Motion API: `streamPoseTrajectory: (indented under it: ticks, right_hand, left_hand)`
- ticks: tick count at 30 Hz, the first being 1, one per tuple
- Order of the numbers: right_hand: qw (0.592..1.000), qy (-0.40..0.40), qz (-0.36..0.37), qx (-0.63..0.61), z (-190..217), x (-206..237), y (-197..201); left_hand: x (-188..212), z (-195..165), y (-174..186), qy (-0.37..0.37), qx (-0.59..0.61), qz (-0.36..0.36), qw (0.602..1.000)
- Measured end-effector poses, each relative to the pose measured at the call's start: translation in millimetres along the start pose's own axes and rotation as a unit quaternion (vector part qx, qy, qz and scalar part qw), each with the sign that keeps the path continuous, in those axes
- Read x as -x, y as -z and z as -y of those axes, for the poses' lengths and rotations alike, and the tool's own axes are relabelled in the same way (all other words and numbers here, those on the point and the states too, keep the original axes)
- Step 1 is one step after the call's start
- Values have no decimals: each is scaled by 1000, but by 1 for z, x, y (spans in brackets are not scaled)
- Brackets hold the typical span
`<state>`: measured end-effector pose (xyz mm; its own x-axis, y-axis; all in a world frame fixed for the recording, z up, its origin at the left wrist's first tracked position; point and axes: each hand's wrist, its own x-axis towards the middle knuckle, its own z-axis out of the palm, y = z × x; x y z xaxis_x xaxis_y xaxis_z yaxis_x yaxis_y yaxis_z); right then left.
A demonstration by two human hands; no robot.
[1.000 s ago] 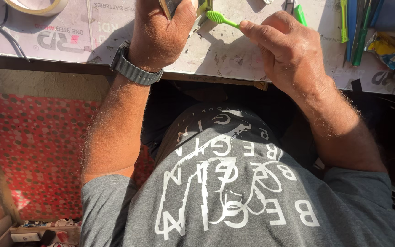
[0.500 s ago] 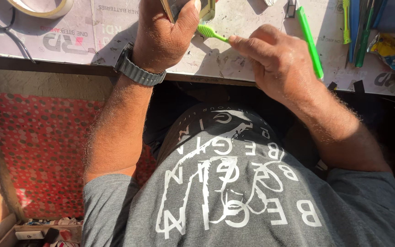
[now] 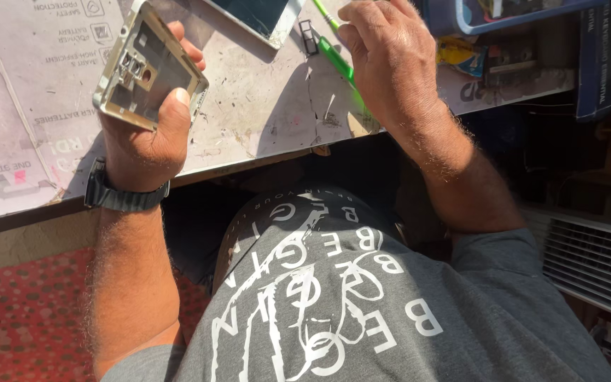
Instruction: The person holds a disassembled phone back cover and scrapes old adhesive from its edges using a green utility knife, rotating the cover to work around its perimeter. They then switch to a toothbrush and a blue plastic pry tool to brush and pry at the housing before setting it down.
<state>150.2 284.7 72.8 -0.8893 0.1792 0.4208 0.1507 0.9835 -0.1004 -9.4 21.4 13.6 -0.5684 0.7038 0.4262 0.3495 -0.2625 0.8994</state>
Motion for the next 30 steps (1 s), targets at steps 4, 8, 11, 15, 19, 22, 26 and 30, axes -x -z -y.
streamPoseTrajectory:
  ticks: [4, 8, 11, 15, 19, 22, 26, 30]
  right_hand:
    - [999, -46, -19, -11, -28, 5, 6]
    - [993, -67, 48, 82, -37, 6, -8]
    - [988, -58, 71, 121, -40, 7, -26]
    - [986, -8, 81, 145, -56, 18, -38]
    - [995, 34, 16, 89, -54, 26, -39]
    - [997, 53, -5, 57, -32, 22, -18]
    - [996, 66, 18, -51, 7, 10, 11]
    - [970, 186, 75, -140, 44, 7, -12]
  left_hand:
    - [-1, -3, 2, 17, -25, -2, 1000]
    - [-6, -9, 2, 14, -8, 0, 1000]
    - [-8, -10, 1, 1, 12, -5, 1000]
    - [-2, -4, 12, -37, -27, 15, 999]
    - [7, 10, 20, -72, -74, 19, 994]
    - [14, 18, 20, -58, -124, 9, 991]
    - [16, 24, 23, -64, -112, 32, 991]
    - [19, 26, 23, -51, -120, 31, 991]
